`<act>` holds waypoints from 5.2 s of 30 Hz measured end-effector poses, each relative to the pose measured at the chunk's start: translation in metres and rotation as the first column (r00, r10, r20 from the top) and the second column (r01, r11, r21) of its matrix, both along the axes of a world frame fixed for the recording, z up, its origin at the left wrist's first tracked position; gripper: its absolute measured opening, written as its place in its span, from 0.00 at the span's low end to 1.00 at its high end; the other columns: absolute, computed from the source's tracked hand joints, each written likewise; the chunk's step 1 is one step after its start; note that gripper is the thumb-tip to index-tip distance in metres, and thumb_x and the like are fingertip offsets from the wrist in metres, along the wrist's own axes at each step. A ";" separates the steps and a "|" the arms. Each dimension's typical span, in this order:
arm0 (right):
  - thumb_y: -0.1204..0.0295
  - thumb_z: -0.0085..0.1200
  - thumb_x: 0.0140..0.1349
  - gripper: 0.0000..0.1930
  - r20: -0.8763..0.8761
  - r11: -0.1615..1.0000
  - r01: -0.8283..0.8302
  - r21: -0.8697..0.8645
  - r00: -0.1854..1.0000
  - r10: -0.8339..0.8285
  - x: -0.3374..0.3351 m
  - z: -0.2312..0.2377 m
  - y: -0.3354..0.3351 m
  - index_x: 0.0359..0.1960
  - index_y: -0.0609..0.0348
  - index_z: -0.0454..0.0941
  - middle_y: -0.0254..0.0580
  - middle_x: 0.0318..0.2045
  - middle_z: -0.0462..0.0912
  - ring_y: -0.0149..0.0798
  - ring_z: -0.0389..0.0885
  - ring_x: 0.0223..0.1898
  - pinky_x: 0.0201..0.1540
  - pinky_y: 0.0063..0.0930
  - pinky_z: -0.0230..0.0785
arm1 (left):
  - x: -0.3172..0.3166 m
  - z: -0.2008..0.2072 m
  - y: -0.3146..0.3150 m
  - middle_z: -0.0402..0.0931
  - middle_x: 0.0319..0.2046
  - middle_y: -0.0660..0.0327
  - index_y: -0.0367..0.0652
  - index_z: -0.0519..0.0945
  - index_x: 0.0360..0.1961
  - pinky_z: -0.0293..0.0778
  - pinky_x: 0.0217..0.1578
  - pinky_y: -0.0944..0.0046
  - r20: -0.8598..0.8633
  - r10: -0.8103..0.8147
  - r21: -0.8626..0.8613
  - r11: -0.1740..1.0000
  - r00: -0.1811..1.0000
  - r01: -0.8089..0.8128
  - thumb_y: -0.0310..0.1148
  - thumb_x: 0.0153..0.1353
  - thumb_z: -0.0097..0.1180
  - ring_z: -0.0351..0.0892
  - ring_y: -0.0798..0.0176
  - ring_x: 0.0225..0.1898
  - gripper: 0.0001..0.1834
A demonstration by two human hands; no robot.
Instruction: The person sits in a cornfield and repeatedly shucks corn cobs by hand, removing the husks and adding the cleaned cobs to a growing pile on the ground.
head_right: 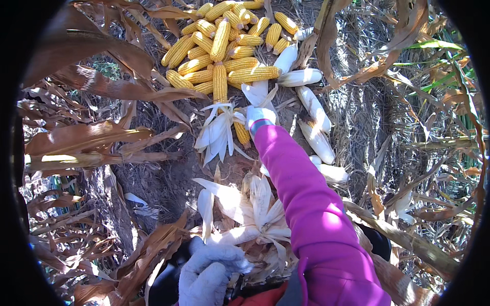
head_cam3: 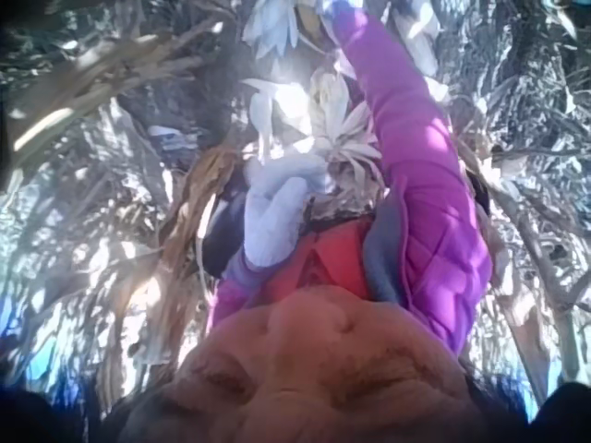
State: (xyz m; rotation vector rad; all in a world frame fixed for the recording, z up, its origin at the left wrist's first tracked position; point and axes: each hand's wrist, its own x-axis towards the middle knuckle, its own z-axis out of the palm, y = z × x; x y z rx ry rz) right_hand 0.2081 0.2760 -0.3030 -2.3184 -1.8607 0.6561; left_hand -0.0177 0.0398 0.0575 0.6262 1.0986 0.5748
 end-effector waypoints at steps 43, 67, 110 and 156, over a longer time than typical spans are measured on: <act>0.49 0.71 0.46 0.47 -0.032 0.847 0.299 -0.440 0.937 -0.347 -0.034 0.002 -0.171 0.64 0.49 0.58 0.53 0.49 0.83 0.52 0.84 0.51 0.56 0.48 0.68 | 0.018 -0.013 0.016 0.79 0.46 0.58 0.34 0.78 0.53 0.74 0.51 0.65 0.046 -0.082 0.146 0.986 0.996 0.075 0.36 0.73 0.50 0.79 0.66 0.47 0.17; 0.74 0.64 0.49 0.33 -0.160 0.901 -0.213 0.379 0.944 0.290 -0.058 0.287 -0.289 0.60 0.39 0.75 0.38 0.63 0.72 0.48 0.70 0.64 0.60 0.45 0.69 | -0.013 -0.084 0.017 0.77 0.51 0.55 0.38 0.70 0.61 0.79 0.50 0.59 0.121 0.231 0.275 0.927 0.965 -0.256 0.31 0.61 0.63 0.80 0.60 0.49 0.27; 0.61 0.52 0.70 0.15 -0.765 0.883 -0.041 0.467 0.482 0.427 -0.078 0.241 -0.369 0.40 0.62 0.82 0.41 0.32 0.82 0.34 0.79 0.36 0.42 0.30 0.71 | -0.039 -0.059 0.018 0.78 0.44 0.56 0.38 0.77 0.53 0.76 0.44 0.60 0.070 0.582 0.465 0.699 0.810 -0.543 0.50 0.72 0.47 0.78 0.58 0.42 0.25; 0.68 0.74 0.49 0.45 -0.996 0.997 -0.039 0.060 0.060 0.062 -0.075 0.251 -0.352 0.70 0.61 0.63 0.41 0.58 0.77 0.35 0.76 0.58 0.62 0.30 0.68 | -0.013 -0.075 -0.023 0.79 0.38 0.59 0.35 0.77 0.47 0.78 0.43 0.63 0.119 0.319 0.384 0.858 0.940 -0.340 0.41 0.73 0.51 0.80 0.64 0.41 0.17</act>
